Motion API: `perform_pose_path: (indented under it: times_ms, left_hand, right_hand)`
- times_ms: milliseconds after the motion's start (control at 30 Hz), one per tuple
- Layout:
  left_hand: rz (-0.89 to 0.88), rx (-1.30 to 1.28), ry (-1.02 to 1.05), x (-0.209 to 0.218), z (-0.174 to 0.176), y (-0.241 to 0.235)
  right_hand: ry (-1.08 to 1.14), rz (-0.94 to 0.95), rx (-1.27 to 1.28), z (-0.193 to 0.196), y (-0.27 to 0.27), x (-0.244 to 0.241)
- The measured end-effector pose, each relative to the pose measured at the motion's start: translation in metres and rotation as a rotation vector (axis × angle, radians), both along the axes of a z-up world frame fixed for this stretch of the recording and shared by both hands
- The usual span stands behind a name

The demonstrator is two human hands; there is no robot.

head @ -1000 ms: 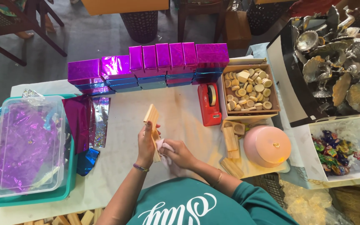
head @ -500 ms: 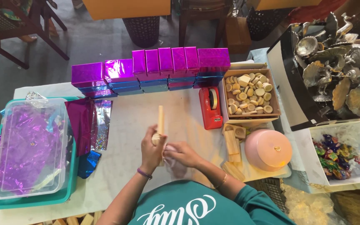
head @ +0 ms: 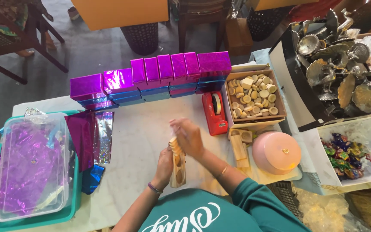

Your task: The person places a foil-wrapped box onto a stack of wrapped boxes, then picks up a wooden block and wipes it thoroughly with a cloth, turning it to clean all sides, before setting it down and reaching toward a box of round wooden pieces.

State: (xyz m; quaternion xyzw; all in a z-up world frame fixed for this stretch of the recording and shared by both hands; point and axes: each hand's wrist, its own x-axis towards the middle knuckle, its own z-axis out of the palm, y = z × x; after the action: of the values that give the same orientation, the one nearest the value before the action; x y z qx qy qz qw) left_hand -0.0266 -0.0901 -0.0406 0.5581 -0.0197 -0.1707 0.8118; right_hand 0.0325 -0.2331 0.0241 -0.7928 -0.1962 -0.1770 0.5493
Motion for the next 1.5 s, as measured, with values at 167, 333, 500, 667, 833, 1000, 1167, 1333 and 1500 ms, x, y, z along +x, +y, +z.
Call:
perform_pose_path:
  times_ms: [167,333,500,667,833,1000,1167,1333,1500]
  left_hand:
    - [0.089,-0.029,0.027,0.008,-0.016,0.002]
    - [0.111,-0.135,0.184,0.006,-0.007,0.002]
    - [0.095,-0.133,0.144,0.002,0.017,0.002]
    - [0.073,-0.027,-0.051,0.007,0.033,-0.002]
    - [0.275,0.103,-0.536,0.013,0.036,-0.006]
    - [0.103,-0.078,-0.021,0.006,0.020,-0.010]
    - [0.094,-0.121,-0.017,-0.006,0.014,-0.007]
    - [0.090,-0.025,-0.007,-0.010,0.034,0.000]
    - [0.089,-0.200,0.159,-0.012,0.043,0.016]
  right_hand:
    - [-0.234,0.161,-0.083,0.038,0.009,-0.010]
    - [-0.179,0.180,-0.134,0.022,0.009,-0.009]
    - [-0.303,0.140,-0.133,0.033,0.003,-0.010]
    - [-0.112,0.067,-0.064,0.013,-0.003,-0.005]
    - [-0.451,0.123,-0.214,0.044,0.019,-0.019]
    - [0.065,0.123,0.101,-0.018,-0.002,0.002]
    - [-0.231,0.101,-0.043,0.022,0.012,-0.025]
    - [-0.161,0.124,0.014,-0.018,-0.008,-0.014]
    - [0.270,0.114,0.064,-0.022,-0.006,-0.010]
